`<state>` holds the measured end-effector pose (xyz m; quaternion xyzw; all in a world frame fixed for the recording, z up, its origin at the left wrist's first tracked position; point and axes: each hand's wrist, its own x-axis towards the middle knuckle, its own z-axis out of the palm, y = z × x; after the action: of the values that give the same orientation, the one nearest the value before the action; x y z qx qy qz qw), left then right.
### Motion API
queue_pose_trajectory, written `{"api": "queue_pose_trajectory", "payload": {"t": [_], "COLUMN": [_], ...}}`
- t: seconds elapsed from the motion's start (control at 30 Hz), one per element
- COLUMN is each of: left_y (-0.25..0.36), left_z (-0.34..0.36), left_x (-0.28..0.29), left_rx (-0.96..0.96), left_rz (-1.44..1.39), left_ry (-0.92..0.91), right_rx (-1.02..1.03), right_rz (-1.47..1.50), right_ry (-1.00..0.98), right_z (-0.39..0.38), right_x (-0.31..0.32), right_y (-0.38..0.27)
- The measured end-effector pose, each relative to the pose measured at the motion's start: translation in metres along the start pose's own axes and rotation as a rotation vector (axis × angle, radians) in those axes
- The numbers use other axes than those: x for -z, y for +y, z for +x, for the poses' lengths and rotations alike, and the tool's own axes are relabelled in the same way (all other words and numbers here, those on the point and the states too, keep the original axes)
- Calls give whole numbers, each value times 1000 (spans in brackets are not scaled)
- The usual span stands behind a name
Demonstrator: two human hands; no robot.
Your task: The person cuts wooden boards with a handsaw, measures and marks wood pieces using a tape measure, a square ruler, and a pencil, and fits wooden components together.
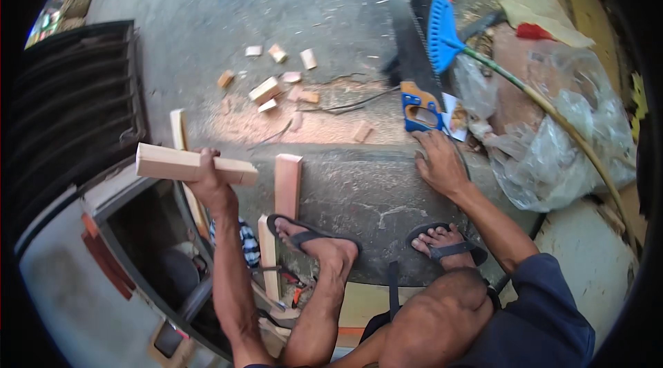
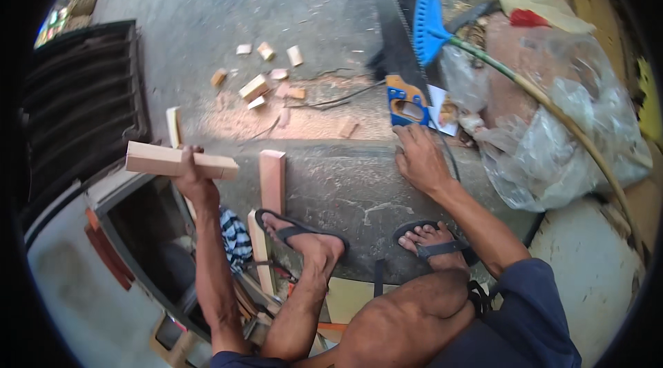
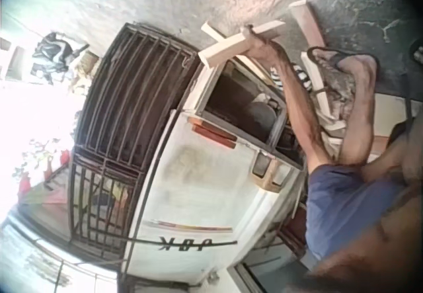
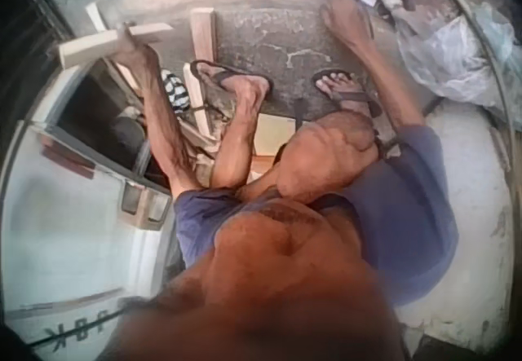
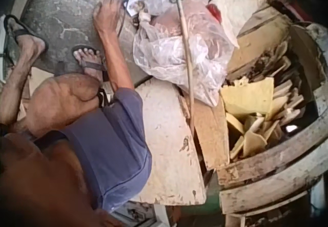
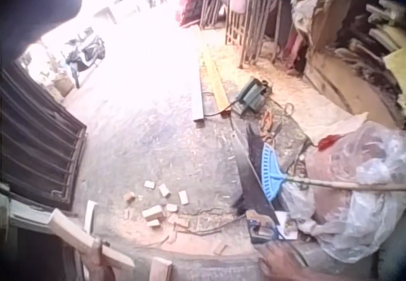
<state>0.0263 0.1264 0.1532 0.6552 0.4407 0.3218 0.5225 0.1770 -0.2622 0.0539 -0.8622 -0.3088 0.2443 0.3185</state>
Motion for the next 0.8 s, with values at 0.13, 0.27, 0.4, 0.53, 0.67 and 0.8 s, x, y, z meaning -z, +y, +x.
{"api": "queue_pose_trajectory", "payload": {"t": [0.13, 0.27, 0.4, 0.53, 0.67, 0.8], "left_y": [52, 71, 69, 117, 123, 136], "left_z": [-34, -144, -339, -493, -581, -636], "left_x": [98, 187, 280, 304, 293, 284], "left_rx": [298, 528, 625, 976, 784, 646], "left_rz": [29, 502, 786, 263, -478, -563], "left_ry": [59, 225, 352, 695, 763, 786], "right_rx": [126, 232, 321, 388, 436, 557], "right_rz": [66, 126, 110, 64, 8, -59], "right_ry": [-93, -140, -189, -326, -435, -516], "right_z": [5, 8, -4, -22, -16, -4], "right_x": [-19, -13, -14, -13, -9, -22], "right_y": [-14, -20, -18, -5, 12, -23]}}
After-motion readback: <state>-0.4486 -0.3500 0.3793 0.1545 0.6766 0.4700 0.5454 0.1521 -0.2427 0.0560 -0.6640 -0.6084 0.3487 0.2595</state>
